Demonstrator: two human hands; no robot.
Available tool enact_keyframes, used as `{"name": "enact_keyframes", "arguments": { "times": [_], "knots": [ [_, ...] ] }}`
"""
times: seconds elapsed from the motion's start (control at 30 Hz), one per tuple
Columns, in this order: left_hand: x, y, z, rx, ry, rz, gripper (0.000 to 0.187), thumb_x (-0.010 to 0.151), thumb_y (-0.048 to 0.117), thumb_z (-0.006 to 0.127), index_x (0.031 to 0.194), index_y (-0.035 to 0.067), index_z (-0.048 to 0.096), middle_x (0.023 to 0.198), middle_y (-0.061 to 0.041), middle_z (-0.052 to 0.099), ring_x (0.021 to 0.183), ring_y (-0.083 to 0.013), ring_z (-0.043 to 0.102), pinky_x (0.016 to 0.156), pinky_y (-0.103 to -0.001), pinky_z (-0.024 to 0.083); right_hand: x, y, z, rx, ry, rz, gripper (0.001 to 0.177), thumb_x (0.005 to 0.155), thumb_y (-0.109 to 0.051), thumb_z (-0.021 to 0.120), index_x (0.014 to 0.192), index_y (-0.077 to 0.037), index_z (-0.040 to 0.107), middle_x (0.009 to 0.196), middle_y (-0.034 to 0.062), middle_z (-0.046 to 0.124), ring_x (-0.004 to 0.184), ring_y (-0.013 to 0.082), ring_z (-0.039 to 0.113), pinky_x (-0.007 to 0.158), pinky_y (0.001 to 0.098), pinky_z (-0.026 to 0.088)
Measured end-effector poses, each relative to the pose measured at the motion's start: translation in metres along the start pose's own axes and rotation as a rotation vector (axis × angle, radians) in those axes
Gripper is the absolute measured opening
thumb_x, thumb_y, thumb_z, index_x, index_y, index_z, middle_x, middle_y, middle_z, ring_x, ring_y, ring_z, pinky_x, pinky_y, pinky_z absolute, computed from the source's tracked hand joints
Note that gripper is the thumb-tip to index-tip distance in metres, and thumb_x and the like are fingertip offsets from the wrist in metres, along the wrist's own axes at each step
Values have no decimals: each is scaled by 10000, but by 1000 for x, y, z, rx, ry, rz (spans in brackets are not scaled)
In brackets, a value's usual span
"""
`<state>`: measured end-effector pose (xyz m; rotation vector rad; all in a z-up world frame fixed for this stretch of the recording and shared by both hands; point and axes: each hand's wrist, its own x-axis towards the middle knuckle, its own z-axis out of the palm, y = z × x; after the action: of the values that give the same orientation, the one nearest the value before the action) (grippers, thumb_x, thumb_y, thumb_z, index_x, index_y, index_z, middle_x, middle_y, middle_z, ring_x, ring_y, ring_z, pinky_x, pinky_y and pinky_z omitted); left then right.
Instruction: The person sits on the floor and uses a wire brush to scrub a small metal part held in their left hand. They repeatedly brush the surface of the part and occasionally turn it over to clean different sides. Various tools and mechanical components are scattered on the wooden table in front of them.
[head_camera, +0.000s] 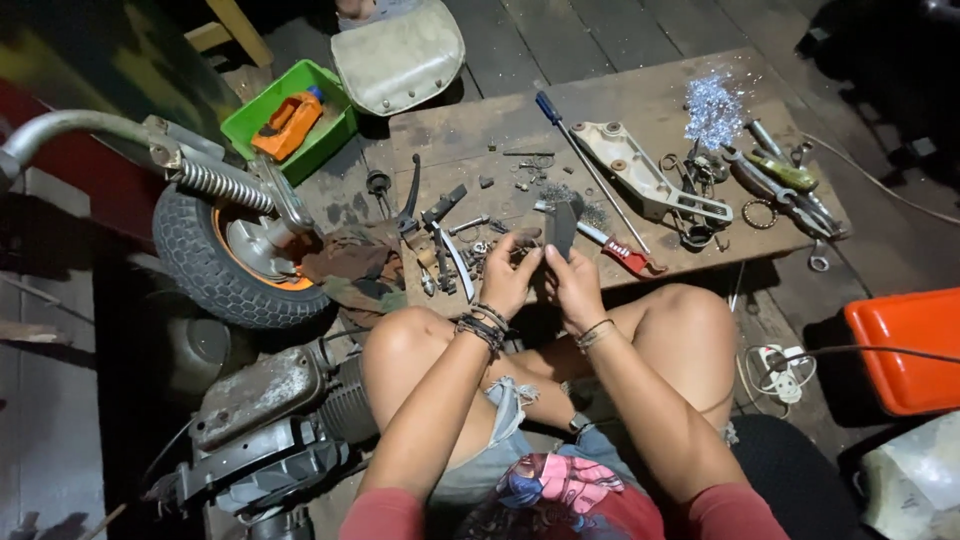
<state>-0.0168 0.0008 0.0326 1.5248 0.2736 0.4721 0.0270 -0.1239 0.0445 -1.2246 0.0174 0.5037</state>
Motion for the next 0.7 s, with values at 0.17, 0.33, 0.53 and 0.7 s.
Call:
{"name": "enact_keyframes", "arguments": {
  "times": [0.17,0.33,0.53,0.7],
  "knots": [
    [-3,15,0,174,-33,29,152,920,160,715,1048,86,679,945,-109,695,955,-244,666,881,-398,549,7,-9,-9,-203,24,-145,136,1016,-169,668,931,-63,658,640,-13,605,505,54,558,456,197,439],
    [-7,13,3,598,-121,174,133,845,203,724,837,127,615,771,-70,626,858,-281,665,819,-392,545,1,-21,-8,-507,-19,-387,80,1010,-116,670,988,-46,702,781,6,652,779,95,540,700,281,515],
    [-11,40,-5,586,-113,30,206,961,178,601,826,23,609,733,-220,635,789,-398,670,672,-447,555,-13,-23,-11,-796,-3,-542,204,1010,-200,667,1163,-82,731,855,158,745,842,261,725,740,408,553],
    [0,37,-10,93,29,-502,238,873,20,617,1095,-37,682,1018,-283,712,829,-444,724,568,-503,658,-28,-31,-7,-1157,-73,-882,409,1058,-97,451,1430,-19,603,997,250,699,926,450,658,861,515,509]
  ]
}}
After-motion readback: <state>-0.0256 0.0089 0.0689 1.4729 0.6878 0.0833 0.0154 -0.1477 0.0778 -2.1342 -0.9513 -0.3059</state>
